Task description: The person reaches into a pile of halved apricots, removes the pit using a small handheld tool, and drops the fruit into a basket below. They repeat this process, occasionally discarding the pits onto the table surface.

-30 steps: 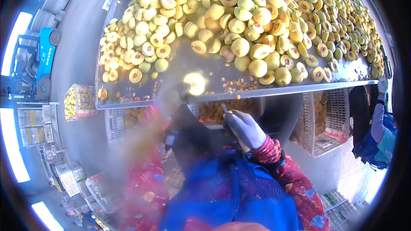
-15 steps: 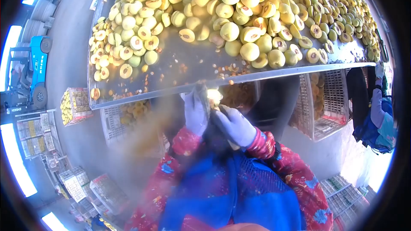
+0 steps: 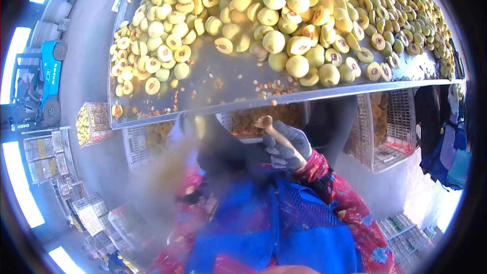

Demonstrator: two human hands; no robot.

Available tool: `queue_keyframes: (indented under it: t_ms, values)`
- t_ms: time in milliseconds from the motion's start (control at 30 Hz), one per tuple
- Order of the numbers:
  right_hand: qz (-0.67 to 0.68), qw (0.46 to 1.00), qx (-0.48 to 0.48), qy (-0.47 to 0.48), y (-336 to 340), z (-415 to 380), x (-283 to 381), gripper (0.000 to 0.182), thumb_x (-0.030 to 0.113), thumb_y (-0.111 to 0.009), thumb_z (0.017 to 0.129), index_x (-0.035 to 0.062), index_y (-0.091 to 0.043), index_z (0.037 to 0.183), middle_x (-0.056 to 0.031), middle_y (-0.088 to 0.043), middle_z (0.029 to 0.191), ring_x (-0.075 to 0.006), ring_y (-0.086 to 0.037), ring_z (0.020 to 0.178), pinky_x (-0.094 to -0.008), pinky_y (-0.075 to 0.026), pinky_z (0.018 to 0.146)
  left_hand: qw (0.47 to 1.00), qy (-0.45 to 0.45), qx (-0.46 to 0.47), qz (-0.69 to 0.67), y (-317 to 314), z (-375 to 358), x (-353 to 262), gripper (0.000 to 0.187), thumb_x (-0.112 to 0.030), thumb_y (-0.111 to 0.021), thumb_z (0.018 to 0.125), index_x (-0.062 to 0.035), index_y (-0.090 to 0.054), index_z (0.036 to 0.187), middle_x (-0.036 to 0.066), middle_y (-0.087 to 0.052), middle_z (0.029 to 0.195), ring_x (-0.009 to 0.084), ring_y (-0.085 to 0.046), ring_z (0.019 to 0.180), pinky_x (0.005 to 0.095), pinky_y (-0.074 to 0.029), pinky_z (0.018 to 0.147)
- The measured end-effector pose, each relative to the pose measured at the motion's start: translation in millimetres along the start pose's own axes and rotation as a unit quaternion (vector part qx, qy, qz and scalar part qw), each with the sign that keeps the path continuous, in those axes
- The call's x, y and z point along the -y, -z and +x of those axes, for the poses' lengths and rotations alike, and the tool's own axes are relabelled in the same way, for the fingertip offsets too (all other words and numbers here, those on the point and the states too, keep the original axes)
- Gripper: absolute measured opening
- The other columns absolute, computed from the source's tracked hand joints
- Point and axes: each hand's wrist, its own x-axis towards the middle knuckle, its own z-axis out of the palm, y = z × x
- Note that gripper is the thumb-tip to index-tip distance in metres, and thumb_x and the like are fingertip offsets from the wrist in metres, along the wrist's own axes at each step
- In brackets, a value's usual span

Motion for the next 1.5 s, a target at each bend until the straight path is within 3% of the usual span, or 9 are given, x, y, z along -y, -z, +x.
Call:
queue_keyframes:
  t_ms: [367,533,733,867,967,1300,1367,1433,1500]
  values:
    - [-0.281,0.929,-0.226,0.075,3.2,-8.4,10.6,0.027,0.038,-0.049,0.098,0.0129,-0.057,0.106,-0.0010,-0.047,0.054,-0.0107,-0.039,0.040,-0.0243,-0.032,0.042,0.975,-0.194,0.091,0.057,-108.5,204.6,-44.0,0.049,-0.031,-0.061,0.083,-0.0170,-0.050,0.129,0.021,-0.054,0.121,0.0375,-0.055,0.108,0.0456,-0.043,0.096]
    - [-0.310,0.910,-0.223,0.162,-4.4,-16.1,8.5,0.030,0.039,-0.048,0.099,0.0111,-0.057,0.106,-0.0020,-0.047,0.055,-0.0112,-0.039,0.041,-0.0245,-0.032,0.043,0.968,-0.086,0.205,-0.113,-106.2,198.7,-56.6,0.063,-0.026,-0.071,0.076,-0.0055,-0.046,0.130,0.018,-0.055,0.123,0.0305,-0.060,0.103,0.0411,-0.048,0.088]
    - [-0.290,0.939,-0.146,0.114,-15.3,-11.7,9.3,0.035,0.041,-0.047,0.099,0.0080,-0.056,0.105,-0.0007,-0.047,0.059,-0.0098,-0.044,0.052,-0.0234,-0.033,0.048,0.743,0.136,0.263,-0.600,-60.7,105.3,-49.9,0.040,-0.020,-0.068,0.084,-0.0039,-0.055,0.118,0.006,-0.064,0.097,0.0137,-0.063,0.078,0.0253,-0.051,0.059]
    - [-0.507,0.825,-0.186,0.165,-32.5,1.1,-3.4,0.030,0.032,-0.048,0.099,0.0028,-0.055,0.102,-0.0060,-0.054,0.061,-0.0152,-0.051,0.052,-0.0275,-0.037,0.048,0.820,-0.019,0.154,-0.552,-70.0,47.6,-56.4,0.038,-0.008,-0.066,0.082,-0.0004,-0.056,0.118,0.009,-0.064,0.103,0.0175,-0.062,0.091,0.0277,-0.053,0.073]
    - [-0.805,0.481,-0.166,0.305,-40.4,1.6,-9.6,0.026,0.024,-0.049,0.098,-0.0015,-0.053,0.101,-0.0140,-0.060,0.067,-0.0251,-0.060,0.057,-0.0343,-0.044,0.052,0.910,-0.155,0.134,-0.361,-65.1,21.1,-64.2,0.042,-0.007,-0.059,0.086,-0.0005,-0.049,0.126,0.015,-0.060,0.113,0.0255,-0.058,0.104,0.0333,-0.049,0.086]
    - [-0.820,0.415,-0.207,0.335,-32.2,5.5,-29.9,0.020,0.018,-0.056,0.094,0.0000,-0.048,0.094,-0.0220,-0.057,0.064,-0.0406,-0.058,0.058,-0.0480,-0.043,0.051,0.796,0.112,0.146,-0.576,-50.0,-11.4,-103.8,0.029,-0.020,-0.047,0.099,-0.0004,-0.057,0.117,0.011,-0.062,0.093,0.0206,-0.058,0.080,0.0339,-0.049,0.071]
    - [-0.868,0.251,-0.107,0.414,-23.9,8.5,-22.9,0.019,0.019,-0.053,0.095,0.0006,-0.049,0.092,-0.0166,-0.054,0.061,-0.0340,-0.054,0.051,-0.0434,-0.042,0.047,0.814,0.109,0.127,-0.557,-38.9,-11.6,-113.9,0.029,-0.023,-0.045,0.100,0.0004,-0.061,0.108,0.010,-0.063,0.084,0.0179,-0.057,0.073,0.0329,-0.048,0.067]
    - [-0.827,0.414,-0.111,0.364,-27.6,8.4,-17.6,0.021,0.021,-0.049,0.096,0.0009,-0.050,0.090,-0.0107,-0.051,0.060,-0.0257,-0.050,0.047,-0.0381,-0.040,0.045,0.865,0.059,0.079,-0.493,-38.6,-13.5,-119.0,0.031,-0.024,-0.043,0.100,0.0013,-0.061,0.104,0.010,-0.063,0.080,0.0173,-0.056,0.069,0.0336,-0.047,0.066]
    - [-0.548,0.804,-0.195,0.122,-56.5,0.7,-18.7,0.026,0.024,-0.046,0.098,0.0009,-0.051,0.087,-0.0044,-0.048,0.060,-0.0158,-0.046,0.047,-0.0321,-0.038,0.045,0.912,0.003,0.036,-0.408,-40.9,-14.6,-119.1,0.031,-0.023,-0.043,0.100,0.0026,-0.059,0.107,0.013,-0.062,0.083,0.0212,-0.057,0.071,0.0360,-0.047,0.068]
